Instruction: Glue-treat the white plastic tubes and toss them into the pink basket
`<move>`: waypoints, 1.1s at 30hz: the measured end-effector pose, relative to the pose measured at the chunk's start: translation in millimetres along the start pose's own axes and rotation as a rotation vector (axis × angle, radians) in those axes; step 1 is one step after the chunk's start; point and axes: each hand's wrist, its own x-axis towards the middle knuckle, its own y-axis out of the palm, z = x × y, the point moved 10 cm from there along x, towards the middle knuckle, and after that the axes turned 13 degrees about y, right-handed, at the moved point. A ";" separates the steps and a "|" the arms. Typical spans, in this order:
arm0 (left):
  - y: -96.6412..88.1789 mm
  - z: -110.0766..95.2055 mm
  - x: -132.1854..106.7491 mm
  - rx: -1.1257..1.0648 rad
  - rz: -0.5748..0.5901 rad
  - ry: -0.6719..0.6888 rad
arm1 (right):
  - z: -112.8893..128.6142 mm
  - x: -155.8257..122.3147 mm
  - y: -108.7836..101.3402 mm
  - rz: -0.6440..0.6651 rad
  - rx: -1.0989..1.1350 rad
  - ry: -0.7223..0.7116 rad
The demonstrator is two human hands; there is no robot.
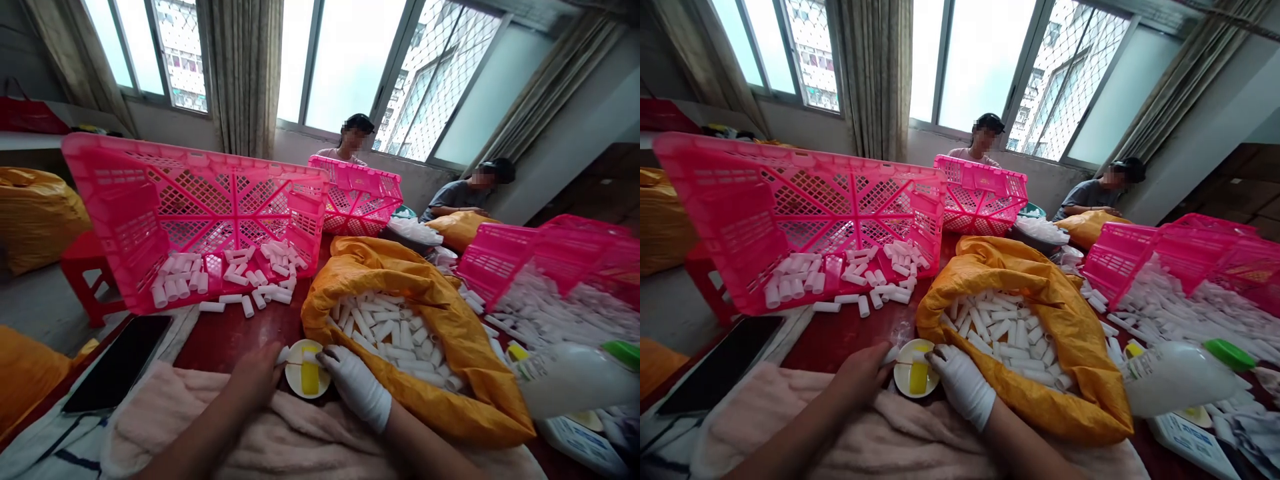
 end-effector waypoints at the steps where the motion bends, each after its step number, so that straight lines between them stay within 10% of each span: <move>1: -0.2 -0.7 -0.1 -0.002 0.004 0.004 | 0.6 -3.1 1.7 0.027 -0.007 -0.019; 33: 2.5 6.7 1.5 0.063 -0.011 -0.039 | 37.4 -42.3 9.3 0.118 0.028 -0.149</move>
